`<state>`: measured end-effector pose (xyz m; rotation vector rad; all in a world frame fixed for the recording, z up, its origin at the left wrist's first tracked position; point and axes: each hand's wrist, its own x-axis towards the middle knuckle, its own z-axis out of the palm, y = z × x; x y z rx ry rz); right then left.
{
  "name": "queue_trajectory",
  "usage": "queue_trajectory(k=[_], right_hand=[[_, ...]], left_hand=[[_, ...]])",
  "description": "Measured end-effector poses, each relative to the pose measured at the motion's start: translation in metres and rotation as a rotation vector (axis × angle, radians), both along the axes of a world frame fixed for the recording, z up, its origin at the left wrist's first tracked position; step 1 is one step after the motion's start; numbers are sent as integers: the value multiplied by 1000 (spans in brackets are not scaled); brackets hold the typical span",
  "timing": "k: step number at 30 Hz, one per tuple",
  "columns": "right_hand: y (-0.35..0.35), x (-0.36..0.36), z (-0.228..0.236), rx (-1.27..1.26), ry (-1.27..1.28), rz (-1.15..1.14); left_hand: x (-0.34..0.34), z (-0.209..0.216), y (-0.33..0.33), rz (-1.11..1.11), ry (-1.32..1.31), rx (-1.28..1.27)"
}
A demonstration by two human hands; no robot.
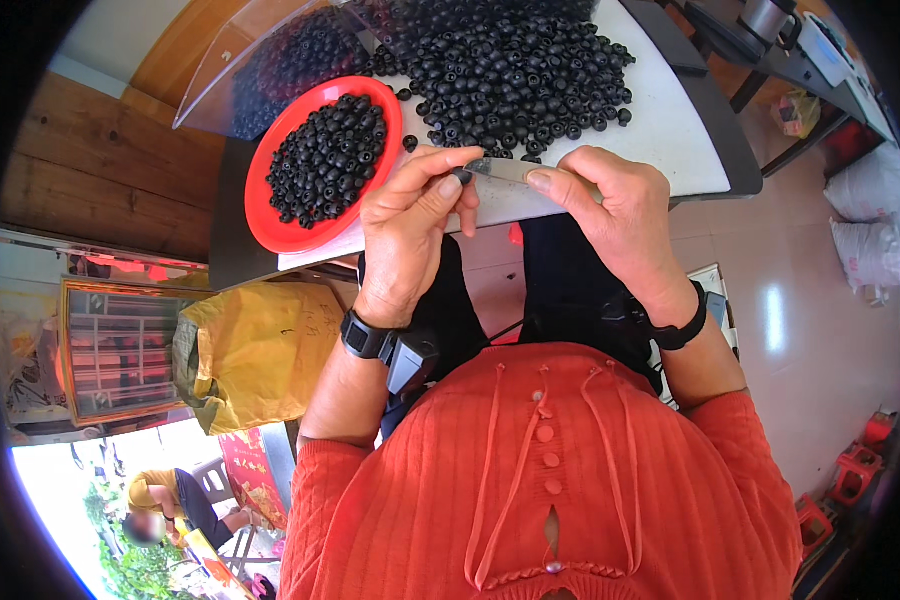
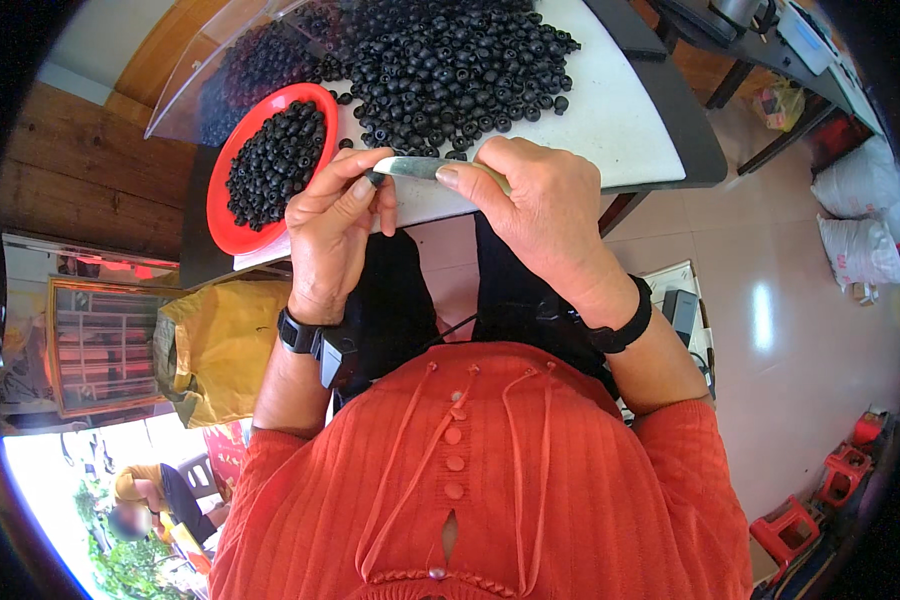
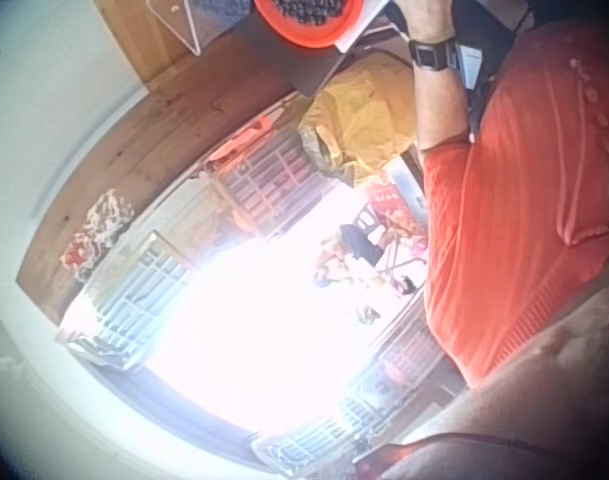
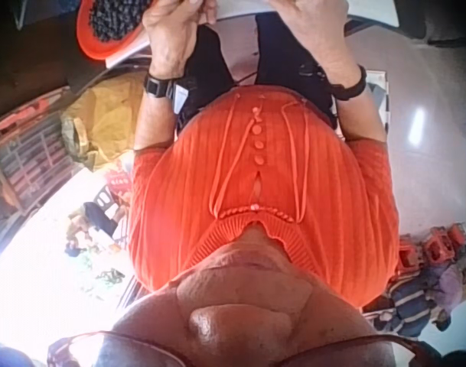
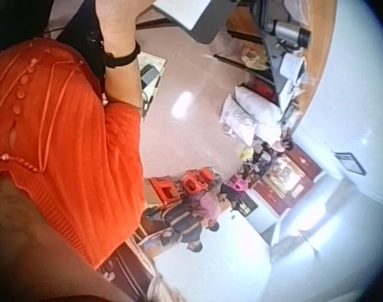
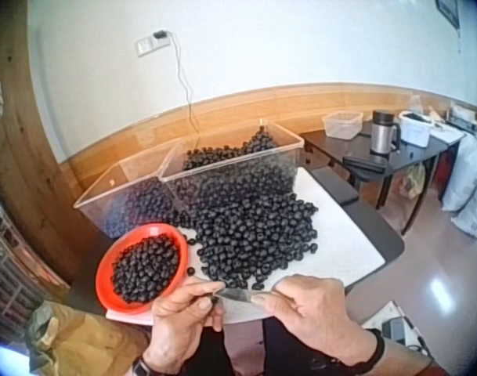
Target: The person uses a small blade to process small black fruits, removing stems or blemishes, and placing them into a red bowl.
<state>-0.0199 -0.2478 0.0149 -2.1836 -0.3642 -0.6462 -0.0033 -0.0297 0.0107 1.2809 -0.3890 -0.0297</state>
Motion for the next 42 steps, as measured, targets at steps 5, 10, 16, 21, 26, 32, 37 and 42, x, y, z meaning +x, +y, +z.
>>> queue_trajectory(k=[5, 10, 16, 21, 26, 32, 37, 42], right_hand=[[-1, 0, 0, -2, -5, 9], [-3, 2, -2, -31, -31, 18], [-3, 3, -5, -64, -86, 12], [-4, 4, -7, -91, -108, 18], [-10, 3, -13, 184, -41, 176], [-32, -7, -11, 619, 188, 237], [-28, -6, -11, 619, 168, 270], [-32, -7, -11, 566, 78, 280]], left_hand=[[1, 0, 0, -15, 4, -22], [-1, 0, -2, -9, 17, -36], [-2, 0, -4, -30, 54, -100], [-5, 1, -2, -8, 83, -71], [-14, 19, 1, 61, 45, 17], [21, 61, 72, 584, -297, 656], [23, 43, 55, 660, -649, 1047], [24, 21, 3, 412, -887, 1147]])
